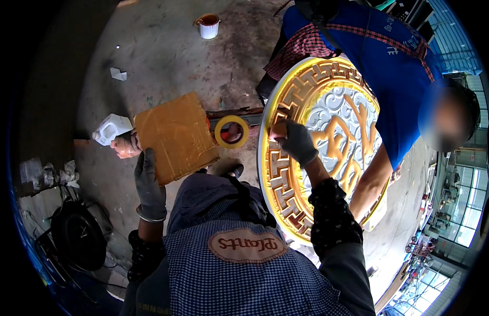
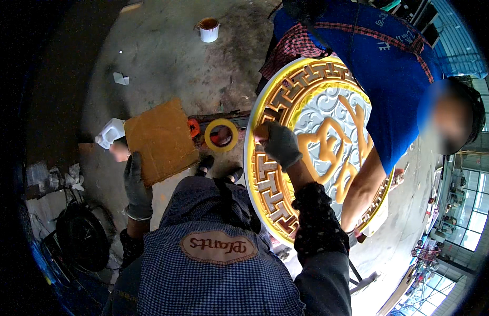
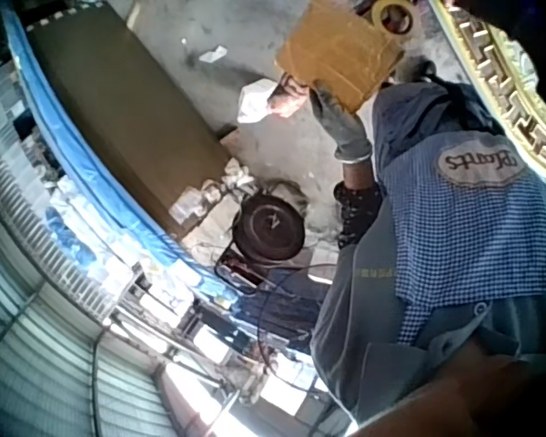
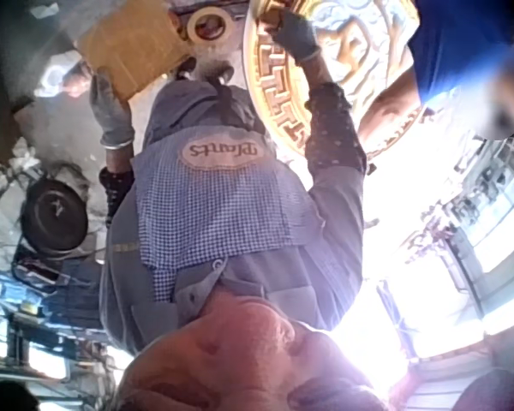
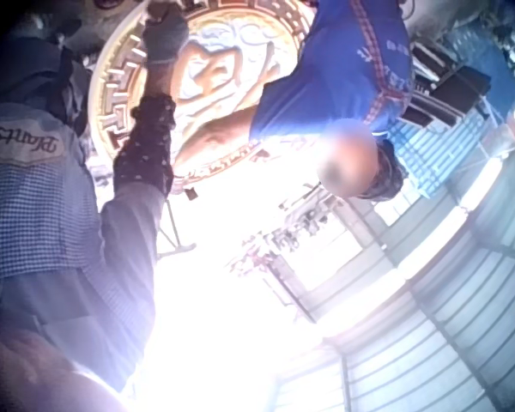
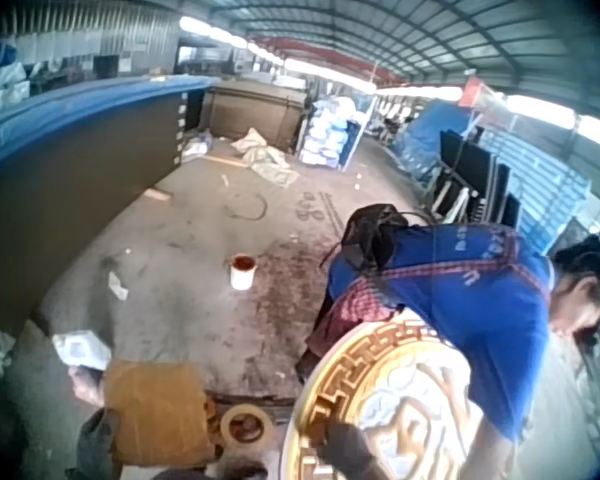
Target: The person rubs gold leaf onto a large circular decorative plaque featuring a raised Chinese character and geometric border. They repeatedly apply gold leaf from a small square sheet using a pink sponge, working around the border and the central character. Another person is visible nearby, also working on the same plaque.
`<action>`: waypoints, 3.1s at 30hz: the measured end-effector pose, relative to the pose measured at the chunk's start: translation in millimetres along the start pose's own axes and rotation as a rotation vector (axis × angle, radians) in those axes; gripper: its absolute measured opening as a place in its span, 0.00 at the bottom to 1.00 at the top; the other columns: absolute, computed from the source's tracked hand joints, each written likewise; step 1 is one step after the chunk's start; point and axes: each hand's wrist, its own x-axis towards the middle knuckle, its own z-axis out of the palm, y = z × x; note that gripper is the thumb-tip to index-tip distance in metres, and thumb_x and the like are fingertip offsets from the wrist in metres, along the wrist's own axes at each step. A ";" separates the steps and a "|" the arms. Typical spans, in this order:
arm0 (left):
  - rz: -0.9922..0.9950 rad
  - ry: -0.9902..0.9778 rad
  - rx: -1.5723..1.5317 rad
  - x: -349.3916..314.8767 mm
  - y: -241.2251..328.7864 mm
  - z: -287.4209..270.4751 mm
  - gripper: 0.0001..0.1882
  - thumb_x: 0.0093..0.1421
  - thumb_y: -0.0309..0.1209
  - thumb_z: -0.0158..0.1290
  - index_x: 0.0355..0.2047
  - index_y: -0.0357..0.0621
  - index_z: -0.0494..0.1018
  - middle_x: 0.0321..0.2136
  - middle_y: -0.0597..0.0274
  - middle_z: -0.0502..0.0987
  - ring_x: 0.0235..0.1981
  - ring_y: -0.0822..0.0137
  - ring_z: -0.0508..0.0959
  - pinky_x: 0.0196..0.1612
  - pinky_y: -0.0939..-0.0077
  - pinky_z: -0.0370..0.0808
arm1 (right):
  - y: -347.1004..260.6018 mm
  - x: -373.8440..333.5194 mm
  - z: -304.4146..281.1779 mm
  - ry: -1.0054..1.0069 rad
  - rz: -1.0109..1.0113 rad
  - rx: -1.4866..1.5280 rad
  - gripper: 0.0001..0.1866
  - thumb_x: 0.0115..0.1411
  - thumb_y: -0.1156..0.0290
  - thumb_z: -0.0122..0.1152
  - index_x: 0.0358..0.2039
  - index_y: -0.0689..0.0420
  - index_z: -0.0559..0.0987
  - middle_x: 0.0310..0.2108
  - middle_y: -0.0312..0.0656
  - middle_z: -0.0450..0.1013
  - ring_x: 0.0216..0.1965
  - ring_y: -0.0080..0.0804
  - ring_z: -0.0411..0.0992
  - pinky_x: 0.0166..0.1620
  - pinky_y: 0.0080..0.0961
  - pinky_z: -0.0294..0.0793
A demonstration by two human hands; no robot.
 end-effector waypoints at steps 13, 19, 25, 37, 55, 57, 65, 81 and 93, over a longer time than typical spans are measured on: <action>0.097 -0.092 0.235 21.6 1.5 0.7 0.26 0.77 0.42 0.44 0.60 0.29 0.69 0.52 0.56 0.76 0.53 0.70 0.76 0.55 0.73 0.74 | -14.1 -20.2 -0.1 0.102 0.020 0.025 0.12 0.52 0.71 0.70 0.38 0.55 0.82 0.35 0.46 0.80 0.41 0.52 0.80 0.44 0.40 0.79; 0.207 -0.117 0.386 30.9 -11.1 -15.0 0.23 0.72 0.32 0.47 0.63 0.32 0.66 0.54 0.47 0.76 0.54 0.58 0.77 0.56 0.67 0.73 | -12.4 -57.0 -31.0 0.216 0.022 0.210 0.10 0.54 0.69 0.72 0.36 0.52 0.82 0.35 0.45 0.80 0.38 0.51 0.79 0.41 0.40 0.78; 0.601 -0.229 0.796 56.1 -12.2 -14.2 0.32 0.61 0.16 0.48 0.68 0.37 0.63 0.57 0.35 0.72 0.56 0.38 0.74 0.60 0.57 0.71 | 34.4 -24.1 -1.9 0.425 0.101 0.064 0.14 0.54 0.69 0.69 0.41 0.54 0.80 0.35 0.49 0.79 0.38 0.52 0.79 0.40 0.43 0.78; 0.389 -0.380 0.518 99.8 -14.6 11.5 0.28 0.63 0.18 0.50 0.65 0.37 0.65 0.58 0.41 0.73 0.55 0.49 0.75 0.60 0.61 0.71 | 17.8 -3.1 -4.7 0.497 0.307 -0.067 0.14 0.52 0.66 0.71 0.39 0.54 0.81 0.36 0.49 0.77 0.37 0.54 0.78 0.39 0.44 0.77; -0.163 -0.480 -0.191 131.2 44.7 88.6 0.25 0.73 0.50 0.49 0.48 0.36 0.73 0.41 0.59 0.78 0.41 0.70 0.77 0.45 0.70 0.75 | -90.7 -56.0 -33.7 0.663 0.279 0.400 0.14 0.56 0.66 0.73 0.39 0.59 0.81 0.36 0.50 0.77 0.39 0.54 0.77 0.42 0.39 0.76; -0.153 -0.509 -0.176 129.0 42.2 92.6 0.25 0.73 0.50 0.49 0.48 0.36 0.74 0.40 0.60 0.77 0.41 0.70 0.76 0.44 0.70 0.74 | -112.3 -49.6 -37.8 0.636 0.254 0.400 0.14 0.57 0.67 0.73 0.40 0.59 0.81 0.36 0.50 0.77 0.39 0.53 0.77 0.42 0.39 0.76; -0.171 -0.498 -0.142 125.5 48.4 93.9 0.23 0.74 0.47 0.49 0.43 0.35 0.74 0.32 0.66 0.71 0.36 0.72 0.67 0.43 0.73 0.67 | -166.1 -5.7 -29.0 0.586 0.129 0.282 0.17 0.55 0.67 0.73 0.43 0.58 0.81 0.37 0.49 0.78 0.38 0.54 0.78 0.40 0.41 0.78; -0.144 -0.313 -0.024 133.6 24.5 97.7 0.19 0.73 0.38 0.53 0.53 0.33 0.74 0.31 0.63 0.74 0.33 0.72 0.70 0.38 0.74 0.71 | -142.9 30.5 -24.9 0.289 0.085 0.092 0.10 0.53 0.74 0.70 0.37 0.51 0.84 0.37 0.43 0.79 0.39 0.47 0.80 0.41 0.35 0.79; -0.109 -0.153 0.116 144.6 -13.6 73.1 0.21 0.75 0.44 0.47 0.47 0.34 0.73 0.37 0.59 0.76 0.38 0.68 0.74 0.43 0.70 0.71 | 28.5 98.1 -47.2 0.435 0.137 -0.242 0.15 0.56 0.67 0.71 0.42 0.55 0.79 0.38 0.47 0.78 0.38 0.51 0.79 0.40 0.41 0.78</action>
